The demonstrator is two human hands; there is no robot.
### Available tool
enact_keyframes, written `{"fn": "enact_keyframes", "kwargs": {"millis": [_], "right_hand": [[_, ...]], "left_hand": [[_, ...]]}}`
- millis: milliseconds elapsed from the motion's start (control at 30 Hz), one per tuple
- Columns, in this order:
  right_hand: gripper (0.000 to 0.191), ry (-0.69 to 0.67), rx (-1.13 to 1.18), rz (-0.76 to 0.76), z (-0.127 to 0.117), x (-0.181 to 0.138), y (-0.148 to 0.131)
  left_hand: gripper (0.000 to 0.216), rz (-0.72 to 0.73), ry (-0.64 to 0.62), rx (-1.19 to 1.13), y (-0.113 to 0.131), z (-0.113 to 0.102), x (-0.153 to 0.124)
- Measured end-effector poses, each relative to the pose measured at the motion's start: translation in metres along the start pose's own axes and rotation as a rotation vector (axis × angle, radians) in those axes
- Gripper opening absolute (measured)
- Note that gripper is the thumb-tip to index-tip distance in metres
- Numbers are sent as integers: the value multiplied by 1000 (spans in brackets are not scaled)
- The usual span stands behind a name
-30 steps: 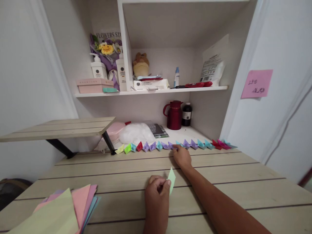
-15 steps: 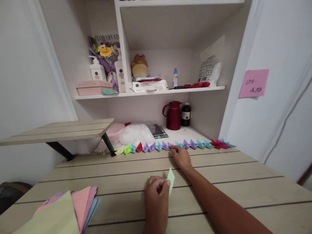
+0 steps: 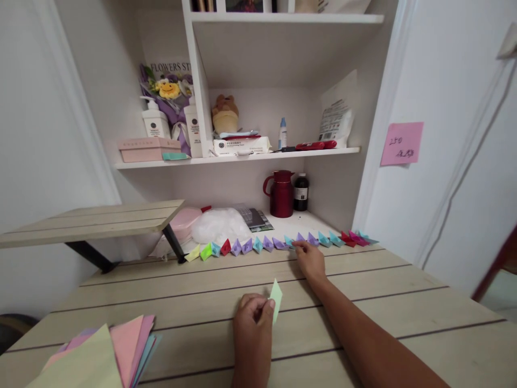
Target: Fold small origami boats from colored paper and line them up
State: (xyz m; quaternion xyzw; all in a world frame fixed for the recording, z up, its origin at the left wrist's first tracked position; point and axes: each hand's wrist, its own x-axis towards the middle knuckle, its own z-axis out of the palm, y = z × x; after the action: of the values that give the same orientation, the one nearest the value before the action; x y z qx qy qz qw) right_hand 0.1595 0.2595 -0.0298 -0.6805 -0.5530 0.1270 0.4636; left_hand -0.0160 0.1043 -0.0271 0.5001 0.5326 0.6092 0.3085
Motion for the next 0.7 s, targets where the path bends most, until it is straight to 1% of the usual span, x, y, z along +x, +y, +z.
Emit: {"fn": "enact_keyframes", "kwargs": {"millis": [333,433,600,700], "right_hand": [[26,-64,-106,-7,1,-2,-5],[26,-78,-130,-3,1,-2,-6],[27,-99,-143,4,1,-3,-7],[26,-112,-140,1,0,-3,-8]], "left_hand": [[23,23,-11,30,1,1,-1],[25,33,-13,42,-7,2,0],[28,74,21,51,-25,7,2],[27,91,28,55,-29,9,2]]}}
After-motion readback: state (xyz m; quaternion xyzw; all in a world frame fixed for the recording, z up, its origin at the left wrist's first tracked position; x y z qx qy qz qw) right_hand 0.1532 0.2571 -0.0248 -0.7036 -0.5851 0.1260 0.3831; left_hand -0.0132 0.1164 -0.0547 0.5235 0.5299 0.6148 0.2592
